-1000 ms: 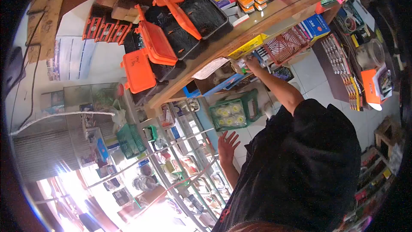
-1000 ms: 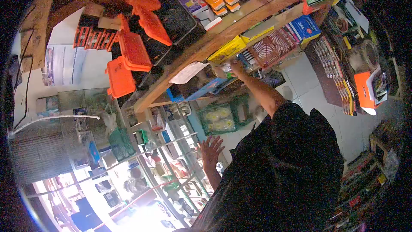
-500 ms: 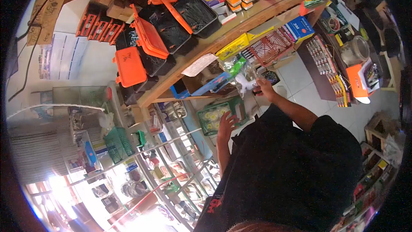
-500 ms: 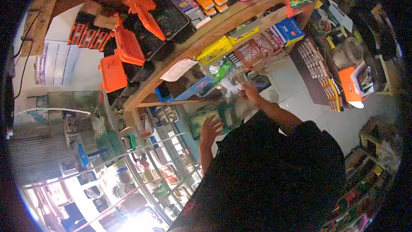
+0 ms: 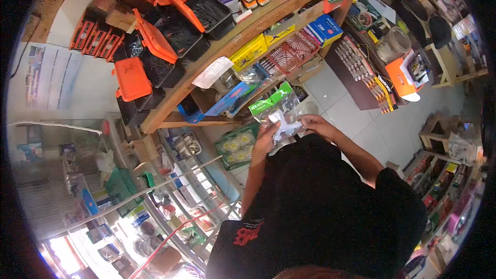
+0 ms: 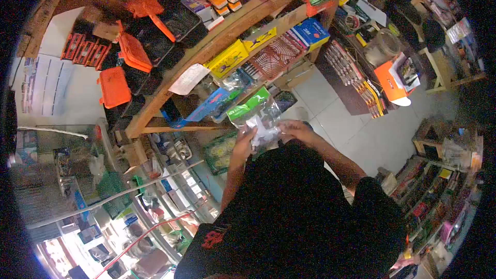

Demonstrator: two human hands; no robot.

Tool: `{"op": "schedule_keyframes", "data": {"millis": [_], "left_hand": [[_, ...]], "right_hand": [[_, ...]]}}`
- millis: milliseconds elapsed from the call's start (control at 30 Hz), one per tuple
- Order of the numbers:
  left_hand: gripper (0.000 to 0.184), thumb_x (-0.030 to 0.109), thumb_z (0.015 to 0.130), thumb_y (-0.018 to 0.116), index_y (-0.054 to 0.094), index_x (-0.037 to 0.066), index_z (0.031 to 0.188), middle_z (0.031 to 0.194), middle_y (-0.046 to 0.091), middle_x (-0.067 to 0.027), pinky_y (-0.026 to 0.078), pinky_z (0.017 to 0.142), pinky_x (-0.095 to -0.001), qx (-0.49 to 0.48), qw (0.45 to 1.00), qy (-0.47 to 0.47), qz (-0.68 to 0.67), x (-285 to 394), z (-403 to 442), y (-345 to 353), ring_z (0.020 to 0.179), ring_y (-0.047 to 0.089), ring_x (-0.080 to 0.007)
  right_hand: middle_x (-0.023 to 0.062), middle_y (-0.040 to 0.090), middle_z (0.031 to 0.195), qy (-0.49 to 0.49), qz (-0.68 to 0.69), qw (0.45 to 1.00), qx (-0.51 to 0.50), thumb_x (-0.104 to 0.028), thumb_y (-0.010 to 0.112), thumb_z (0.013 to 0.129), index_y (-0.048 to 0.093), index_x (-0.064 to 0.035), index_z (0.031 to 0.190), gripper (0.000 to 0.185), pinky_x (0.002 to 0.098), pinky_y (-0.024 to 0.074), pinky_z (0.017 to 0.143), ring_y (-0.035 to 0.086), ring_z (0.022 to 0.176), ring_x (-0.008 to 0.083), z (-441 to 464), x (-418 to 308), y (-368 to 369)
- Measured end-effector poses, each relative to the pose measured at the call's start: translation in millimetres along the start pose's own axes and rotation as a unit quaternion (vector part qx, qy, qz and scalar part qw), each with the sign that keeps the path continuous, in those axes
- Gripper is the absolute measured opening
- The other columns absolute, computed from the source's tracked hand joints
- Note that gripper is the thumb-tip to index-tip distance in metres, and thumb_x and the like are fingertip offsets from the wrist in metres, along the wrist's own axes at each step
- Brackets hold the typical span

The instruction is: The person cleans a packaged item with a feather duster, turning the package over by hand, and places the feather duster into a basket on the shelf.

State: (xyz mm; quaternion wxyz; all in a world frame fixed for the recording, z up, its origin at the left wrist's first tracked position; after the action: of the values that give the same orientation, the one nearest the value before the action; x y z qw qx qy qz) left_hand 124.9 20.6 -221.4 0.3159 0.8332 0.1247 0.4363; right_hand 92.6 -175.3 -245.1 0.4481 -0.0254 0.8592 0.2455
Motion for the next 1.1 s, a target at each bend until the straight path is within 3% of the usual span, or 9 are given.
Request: {"op": "schedule_keyframes", "data": {"millis": [167, 300, 467, 600, 700, 833, 867, 1000, 1100], "left_hand": [[0.063, 0.007, 0.09, 0.061, 0.031, 0.009, 0.145, 0.128, 0.052, -0.0095, 0.051, 0.088, -0.0366, -0.094, 0.988, 0.001, 0.125, 23, -29, 31, 0.112, 0.055, -0.0219], [0.062, 0.01, 0.089, 0.064, 0.034, 0.008, 0.143, 0.128, 0.051, -0.0059, 0.047, 0.091, -0.0332, -0.124, 0.976, -0.044, 0.173, 20, -42, 52, 0.109, 0.053, -0.0172], [0.065, 0.016, 0.089, 0.066, 0.032, 0.005, 0.144, 0.128, 0.051, -0.0069, 0.045, 0.093, -0.0332, -0.178, 0.963, -0.05, 0.194, -2, -37, 65, 0.112, 0.052, -0.017], [0.068, 0.02, 0.088, 0.069, 0.033, 0.006, 0.143, 0.126, 0.053, -0.0066, 0.043, 0.097, -0.0335, -0.141, 0.975, -0.02, 0.172, 11, -52, 81, 0.111, 0.053, -0.0171], [0.066, 0.023, 0.089, 0.067, 0.033, 0.01, 0.143, 0.122, 0.055, -0.0067, 0.053, 0.08, -0.0326, -0.118, 0.976, -0.055, 0.174, 19, -63, 91, 0.108, 0.056, -0.0169], [0.065, 0.025, 0.09, 0.065, 0.032, 0.01, 0.144, 0.122, 0.054, -0.0059, 0.053, 0.078, -0.031, -0.143, 0.974, 0.005, 0.173, 12, -61, 94, 0.103, 0.056, -0.0157], [0.065, 0.025, 0.09, 0.065, 0.032, 0.009, 0.144, 0.122, 0.054, -0.0056, 0.051, 0.08, -0.0306, -0.144, 0.975, 0.023, 0.17, 13, -64, 98, 0.103, 0.055, -0.0153], [0.063, 0.019, 0.09, 0.064, 0.034, 0.007, 0.144, 0.125, 0.05, -0.0035, 0.043, 0.088, -0.029, -0.045, 0.988, 0.08, 0.123, -5, -81, 74, 0.105, 0.049, -0.0137], [0.059, 0.016, 0.091, 0.061, 0.036, 0.008, 0.144, 0.098, 0.054, 0.0019, 0.041, 0.077, -0.0233, 0.001, 0.999, 0.044, -0.011, -30, -100, 48, 0.084, 0.048, -0.0091]], "right_hand": [[0.0053, 0.061, 0.111, -0.189, -0.166, 0.95, 0.187, -0.026, 0.065, 0.089, 0.058, -0.0072, 0.121, 0.038, 0.0367, 0.0466, 0.091, 0.058, 0.102, 0.019, -45, -107, -12], [0.0078, 0.063, 0.11, -0.357, -0.49, 0.779, 0.156, -0.031, 0.062, 0.09, 0.062, -0.008, 0.114, 0.033, 0.0358, 0.0451, 0.088, 0.057, 0.104, 0.0222, -65, -190, 46], [0.0145, 0.064, 0.075, -0.205, -0.64, 0.741, -0.022, -0.033, 0.068, 0.083, 0.068, -0.0054, 0.09, 0.028, 0.04, 0.0476, 0.064, 0.063, 0.068, 0.0301, -29, -192, 70], [0.0129, 0.065, 0.076, -0.249, -0.512, 0.813, -0.12, -0.025, 0.065, 0.087, 0.066, -0.0035, 0.091, 0.022, 0.035, 0.0461, 0.063, 0.062, 0.067, 0.0205, -16, -199, 73], [0.0119, 0.065, 0.075, -0.29, -0.46, 0.829, -0.131, -0.023, 0.065, 0.087, 0.066, -0.0024, 0.091, 0.021, 0.0342, 0.0463, 0.064, 0.061, 0.067, 0.019, -15, -202, 75], [0.0088, 0.068, 0.075, -0.295, -0.513, 0.773, -0.226, -0.022, 0.065, 0.087, 0.069, -0.0042, 0.092, 0.019, 0.0339, 0.0485, 0.064, 0.064, 0.069, 0.0178, -22, -232, 86], [0.0082, 0.069, 0.076, -0.216, -0.51, 0.811, -0.186, -0.022, 0.065, 0.087, 0.07, -0.005, 0.093, 0.018, 0.0325, 0.0499, 0.064, 0.066, 0.071, 0.0164, -16, -241, 77], [0.0001, 0.064, 0.079, -0.365, -0.238, 0.89, 0.135, -0.029, 0.057, 0.089, 0.067, -0.0062, 0.098, 0.026, 0.0249, 0.0446, 0.062, 0.058, 0.07, 0.0093, -14, -359, 6], [0.0029, 0.067, 0.098, -0.289, 0.079, 0.942, 0.148, -0.05, 0.046, 0.091, 0.059, -0.0135, 0.114, 0.045, 0.0267, 0.0443, 0.058, 0.061, 0.079, 0.0128, -19, -408, -29]]}}
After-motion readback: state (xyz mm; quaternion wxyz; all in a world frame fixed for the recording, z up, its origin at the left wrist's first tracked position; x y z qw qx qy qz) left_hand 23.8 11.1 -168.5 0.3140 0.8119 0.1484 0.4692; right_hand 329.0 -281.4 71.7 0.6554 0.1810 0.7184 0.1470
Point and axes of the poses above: each hand's wrist, its own z-axis towards the middle knuckle, its own y-axis out of the palm, x = y × z, the point moved 6 cm from there along z, towards the middle knuckle
